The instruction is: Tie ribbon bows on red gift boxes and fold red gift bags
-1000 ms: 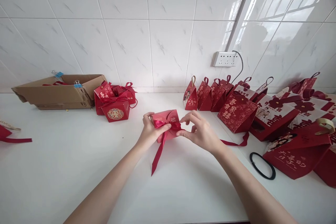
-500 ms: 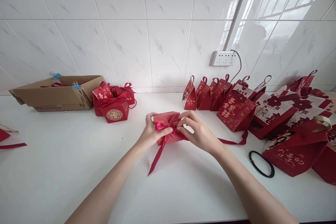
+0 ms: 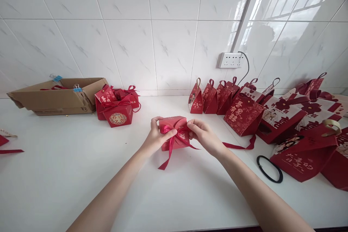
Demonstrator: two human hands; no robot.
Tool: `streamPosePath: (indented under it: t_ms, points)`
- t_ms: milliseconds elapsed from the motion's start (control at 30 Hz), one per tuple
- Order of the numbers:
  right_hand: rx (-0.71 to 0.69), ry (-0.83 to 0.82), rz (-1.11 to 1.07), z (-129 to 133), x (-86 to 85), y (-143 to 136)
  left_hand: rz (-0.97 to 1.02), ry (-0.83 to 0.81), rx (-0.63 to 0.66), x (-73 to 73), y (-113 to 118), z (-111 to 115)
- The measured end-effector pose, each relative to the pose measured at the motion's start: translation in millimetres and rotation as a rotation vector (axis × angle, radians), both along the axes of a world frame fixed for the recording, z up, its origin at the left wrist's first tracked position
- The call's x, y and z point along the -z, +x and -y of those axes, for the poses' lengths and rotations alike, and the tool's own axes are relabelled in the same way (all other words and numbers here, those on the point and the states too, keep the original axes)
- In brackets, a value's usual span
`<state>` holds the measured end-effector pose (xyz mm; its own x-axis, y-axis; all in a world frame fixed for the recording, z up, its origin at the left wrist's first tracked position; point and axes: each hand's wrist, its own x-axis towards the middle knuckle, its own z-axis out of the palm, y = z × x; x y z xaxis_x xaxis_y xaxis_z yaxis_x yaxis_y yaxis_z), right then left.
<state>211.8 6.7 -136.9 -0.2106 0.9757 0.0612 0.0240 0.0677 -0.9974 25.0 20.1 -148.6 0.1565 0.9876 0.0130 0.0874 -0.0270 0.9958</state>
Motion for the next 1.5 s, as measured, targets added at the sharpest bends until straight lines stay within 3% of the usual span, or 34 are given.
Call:
streamPosePath:
  t_ms: [100,333,633,833,933,1033,1133,1233,1333,1500]
  points:
    - [-0.026,-0.054,-0.080,-0.5,1.5,1.3,0.000,-0.005,-0.011,-1.3,1.3,1.4]
    - [-0.036,0.070,0.135,4.8,-5.3,3.6,0.028,0.005,-0.035,0.2,1.2,1.1]
    - [-0.113,-0.118,-0.202,-3.7,2.4,3.0,0.027,0.007,-0.026,-0.8,0.9,0.9]
    - [-0.075,-0.152,-0.205,-5.2,2.6,4.3,-0.014,0.017,-0.039,1.3,2.2,1.2]
    - [-0.015,-0.127,-0.191,-5.8,-0.4,5.7,-0.098,0.146,-0.168,5.4,3.0,0.5]
    - [0.011,-0.095,-0.227,-6.6,-0.1,6.0,-0.184,0.477,-0.329,8.8,1.1,-2.1]
    - [0.033,-0.049,-0.268,-7.5,3.5,5.8,-0.288,0.710,-0.312,9.0,-3.1,-5.0]
    - [0.059,-0.016,-0.310,-7.9,6.8,6.5,-0.362,0.741,-0.256,7.4,-5.7,-6.1]
    - [0.053,-0.012,-0.329,-8.3,7.9,7.6,-0.312,0.704,-0.221,6.2,-4.6,-4.7]
    - [0.025,-0.023,-0.344,-9.6,8.1,7.1,-0.308,0.613,-0.271,6.1,0.3,-0.6]
